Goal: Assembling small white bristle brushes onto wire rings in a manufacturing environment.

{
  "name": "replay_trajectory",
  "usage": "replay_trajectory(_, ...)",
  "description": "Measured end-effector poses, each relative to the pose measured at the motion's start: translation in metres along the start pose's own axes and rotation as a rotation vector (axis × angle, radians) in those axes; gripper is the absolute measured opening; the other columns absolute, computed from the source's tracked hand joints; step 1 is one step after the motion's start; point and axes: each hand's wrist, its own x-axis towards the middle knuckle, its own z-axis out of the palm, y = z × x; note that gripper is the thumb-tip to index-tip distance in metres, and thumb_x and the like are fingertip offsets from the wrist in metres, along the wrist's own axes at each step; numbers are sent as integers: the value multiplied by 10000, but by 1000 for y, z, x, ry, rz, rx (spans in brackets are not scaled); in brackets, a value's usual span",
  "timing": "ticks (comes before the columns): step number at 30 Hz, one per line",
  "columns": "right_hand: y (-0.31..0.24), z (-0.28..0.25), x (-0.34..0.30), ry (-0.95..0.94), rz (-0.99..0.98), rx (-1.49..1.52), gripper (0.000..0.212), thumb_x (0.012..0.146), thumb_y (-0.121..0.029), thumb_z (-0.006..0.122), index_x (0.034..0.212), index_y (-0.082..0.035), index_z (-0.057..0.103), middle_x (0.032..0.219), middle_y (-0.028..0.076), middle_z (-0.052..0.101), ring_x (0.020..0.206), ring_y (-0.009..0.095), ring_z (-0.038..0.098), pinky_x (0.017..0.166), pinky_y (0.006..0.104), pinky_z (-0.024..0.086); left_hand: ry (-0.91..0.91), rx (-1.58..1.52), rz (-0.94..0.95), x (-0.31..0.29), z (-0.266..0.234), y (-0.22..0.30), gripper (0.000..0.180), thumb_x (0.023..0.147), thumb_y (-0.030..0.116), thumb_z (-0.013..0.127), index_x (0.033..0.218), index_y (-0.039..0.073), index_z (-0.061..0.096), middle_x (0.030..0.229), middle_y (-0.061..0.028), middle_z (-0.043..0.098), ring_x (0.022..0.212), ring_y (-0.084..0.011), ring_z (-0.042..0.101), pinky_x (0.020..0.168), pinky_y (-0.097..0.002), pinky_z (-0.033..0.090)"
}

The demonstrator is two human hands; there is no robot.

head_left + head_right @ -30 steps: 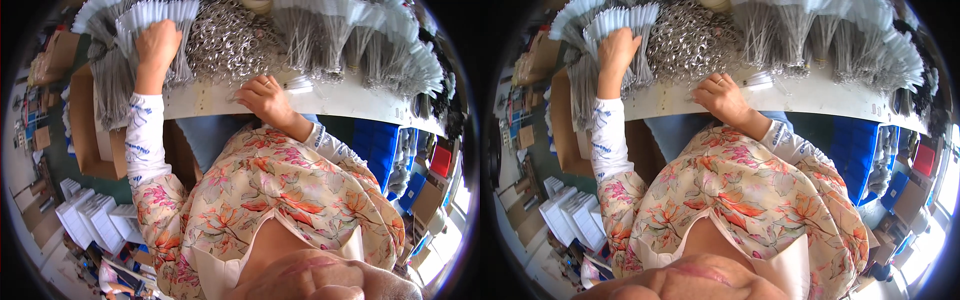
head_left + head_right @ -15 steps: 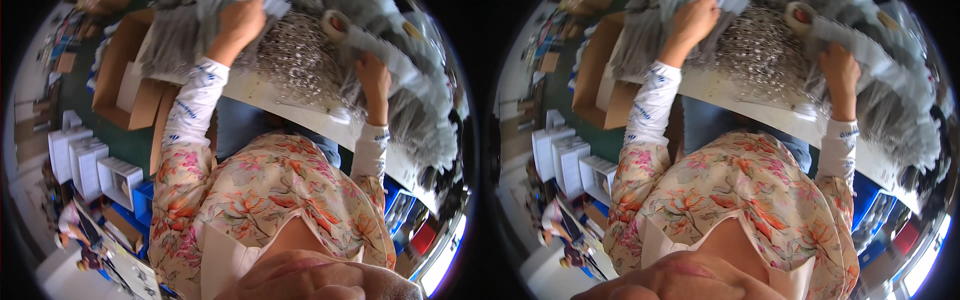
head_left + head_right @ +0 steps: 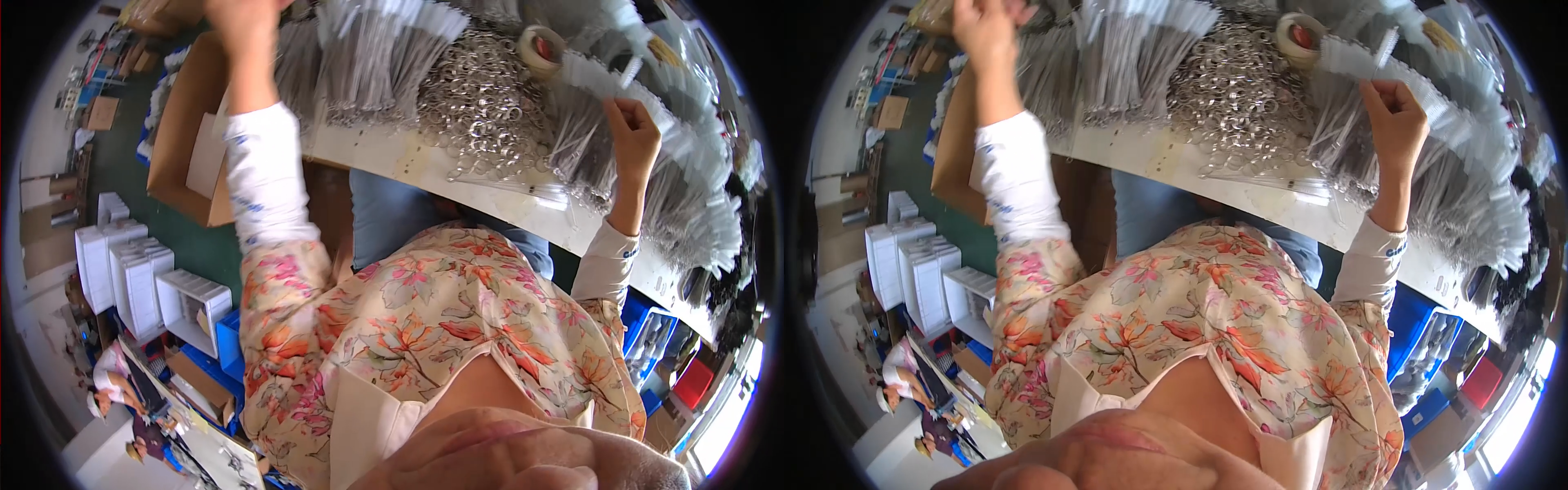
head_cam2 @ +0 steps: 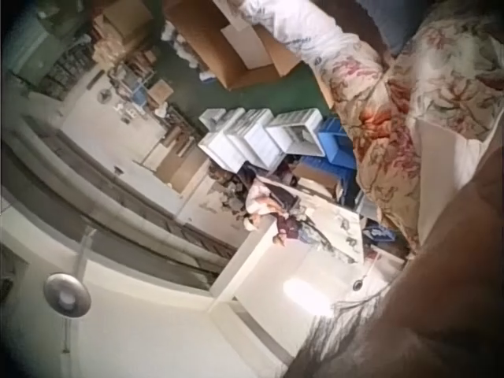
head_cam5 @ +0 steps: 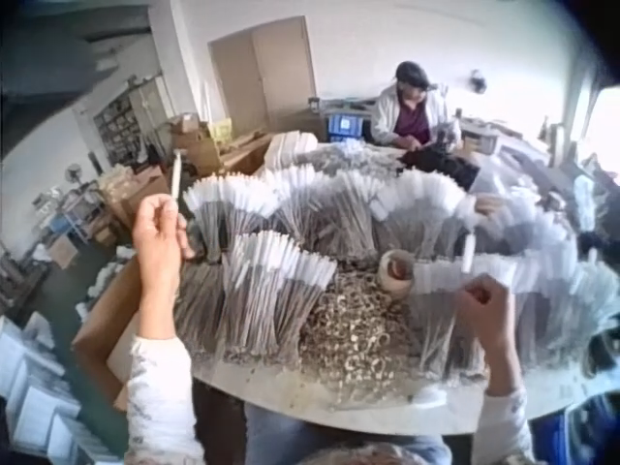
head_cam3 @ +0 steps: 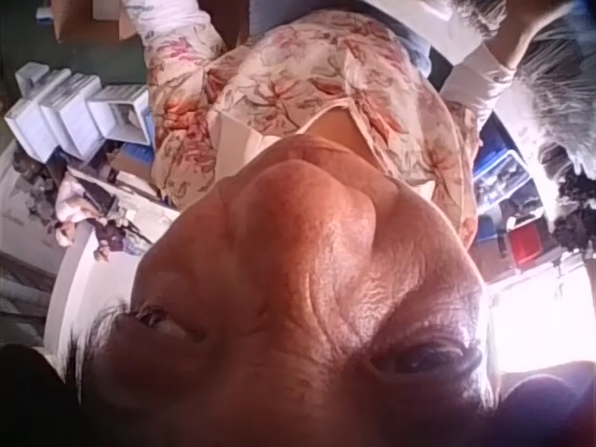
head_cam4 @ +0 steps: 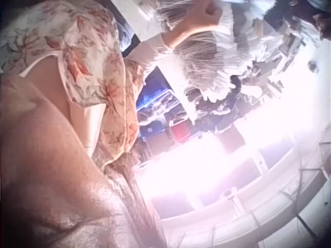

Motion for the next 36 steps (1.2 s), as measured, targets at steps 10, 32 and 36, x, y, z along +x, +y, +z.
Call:
replay_trajectory(10, 52, -129, -9, 477, 40, 679, 188, 877, -163, 526, 892, -4, 625, 728, 48, 589, 580, 92, 498, 571, 235, 433, -727, 1107, -60, -10, -140, -197, 233, 800, 193, 619, 884, -20, 660, 825, -176, 659, 760, -287, 635, 699, -346, 472)
replay_trajectory(32, 127, -167, 9, 457, 281, -590, 257, 745, -373, 649, 900, -180, 718, 694, 42, 635, 649, 199, 621, 647, 336, 486, -268, 895, -85, -7, -98, -154, 192, 889, 166, 492, 931, -7, 567, 822, -122, 632, 763, -218, 587, 748, -321, 450)
replay_trajectory(36, 127, -184, 30, 622, 55, -244, 125, 788, -145, 626, 843, -48, 683, 623, -15, 577, 496, 70, 459, 459, 232, 378, -30, 570, -20, 11, -83, -148, 222, 916, 147, 484, 1053, 19, 602, 896, -84, 634, 761, -164, 565, 736, -272, 450)
